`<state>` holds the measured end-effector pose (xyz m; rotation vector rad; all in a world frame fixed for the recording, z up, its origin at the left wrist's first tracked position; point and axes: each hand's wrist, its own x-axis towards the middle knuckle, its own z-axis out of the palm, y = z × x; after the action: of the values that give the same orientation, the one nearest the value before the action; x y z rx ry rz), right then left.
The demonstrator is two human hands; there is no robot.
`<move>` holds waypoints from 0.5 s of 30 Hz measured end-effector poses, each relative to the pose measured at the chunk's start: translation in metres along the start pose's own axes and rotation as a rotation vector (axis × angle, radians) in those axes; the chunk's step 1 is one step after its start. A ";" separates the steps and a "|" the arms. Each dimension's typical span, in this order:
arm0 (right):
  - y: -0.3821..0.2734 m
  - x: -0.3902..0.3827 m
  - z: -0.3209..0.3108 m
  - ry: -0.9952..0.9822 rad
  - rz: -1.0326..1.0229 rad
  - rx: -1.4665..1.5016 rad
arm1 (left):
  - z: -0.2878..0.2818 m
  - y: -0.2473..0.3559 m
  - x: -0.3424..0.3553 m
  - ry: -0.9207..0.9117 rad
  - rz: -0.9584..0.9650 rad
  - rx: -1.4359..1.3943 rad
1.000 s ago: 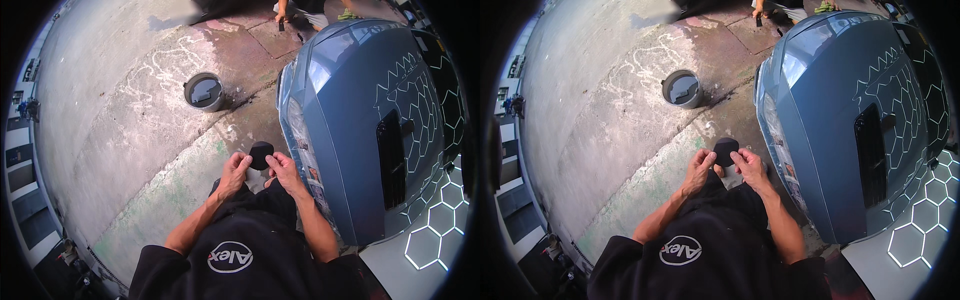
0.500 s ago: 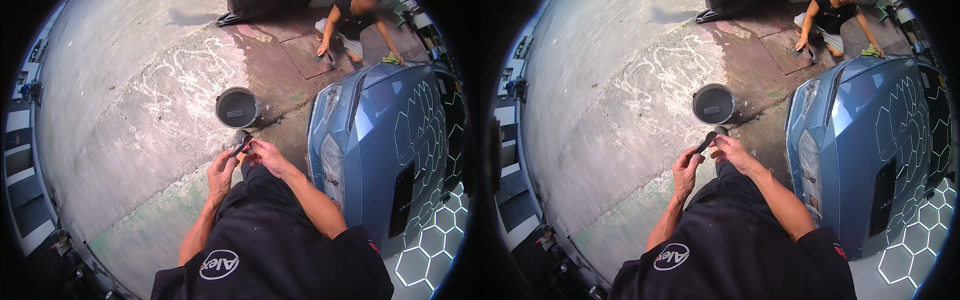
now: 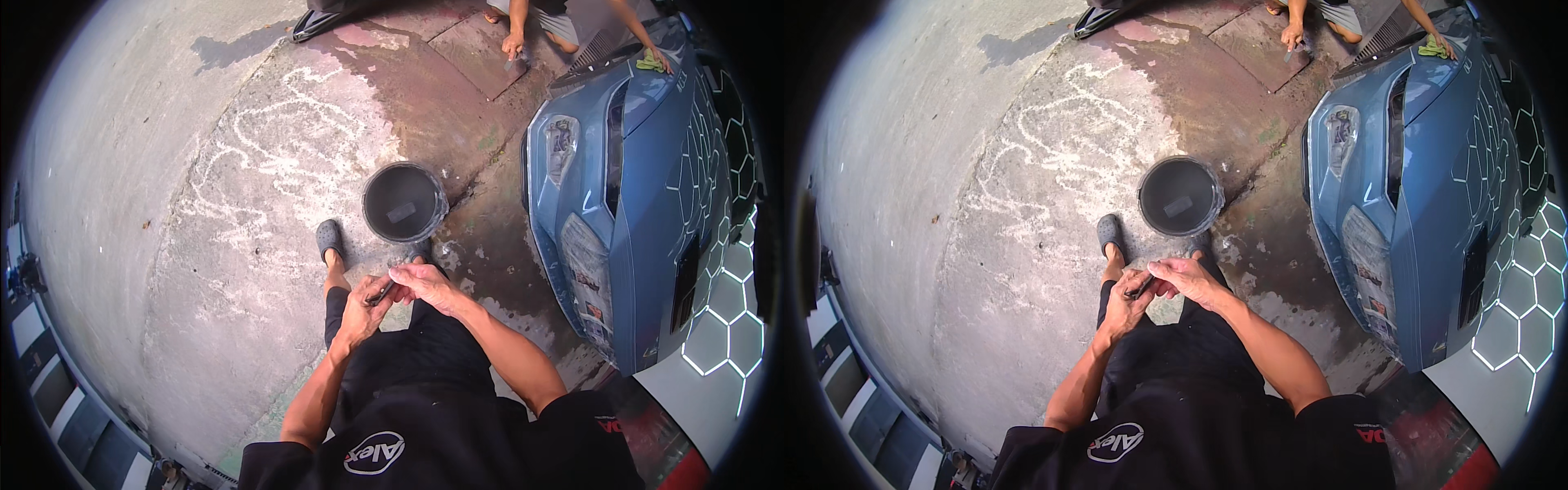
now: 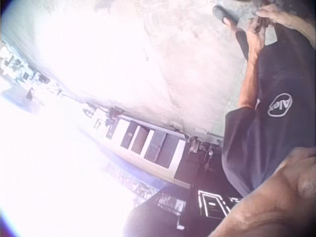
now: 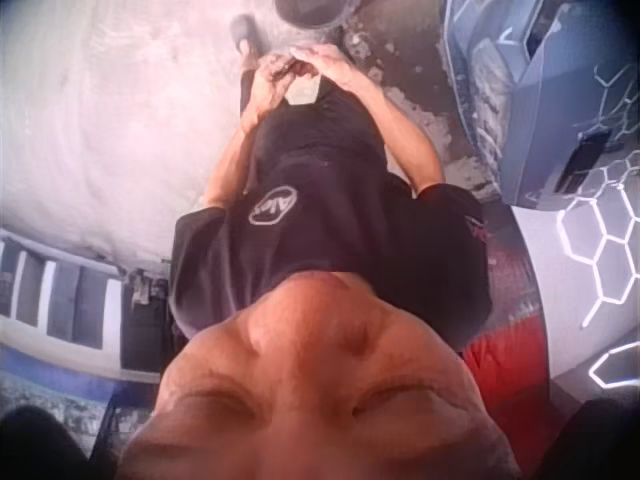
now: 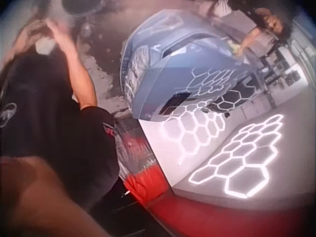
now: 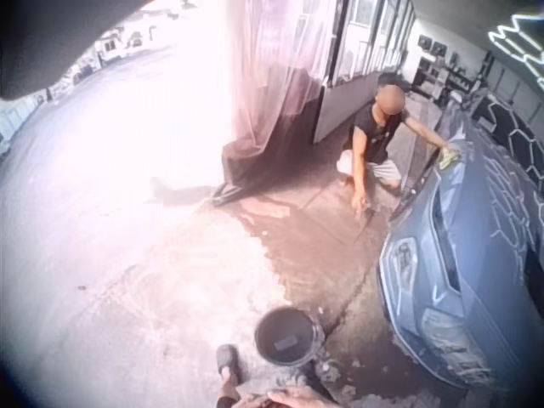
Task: The person sits on the floor and repeatedly wets and rubs a small black sanding block against their hand and the bucket rim. A coworker wipes the hood of a blue car in the background. The person does not apply the block to the car during the clip.
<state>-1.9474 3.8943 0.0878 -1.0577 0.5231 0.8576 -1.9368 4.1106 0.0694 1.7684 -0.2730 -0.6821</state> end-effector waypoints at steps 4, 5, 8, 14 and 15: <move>0.055 0.085 -0.017 0.399 0.047 -0.092 | -0.037 -0.077 0.053 -0.118 -0.293 -0.028; 0.073 0.110 -0.029 0.520 0.058 -0.145 | -0.039 -0.095 0.067 -0.133 -0.207 0.009; 0.114 0.184 -0.083 0.767 0.054 -0.332 | -0.058 -0.157 0.122 -0.129 -0.017 0.131; 0.151 0.324 -0.194 0.997 -0.059 -0.840 | -0.058 -0.202 0.205 -0.199 -0.134 -0.046; 0.159 0.346 -0.212 1.031 -0.079 -0.911 | -0.058 -0.200 0.209 -0.212 -0.129 -0.092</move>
<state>-1.8724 3.8600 -0.3401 -2.3717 0.9607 0.3925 -1.7678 4.1125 -0.1725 1.6379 -0.2686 -0.9626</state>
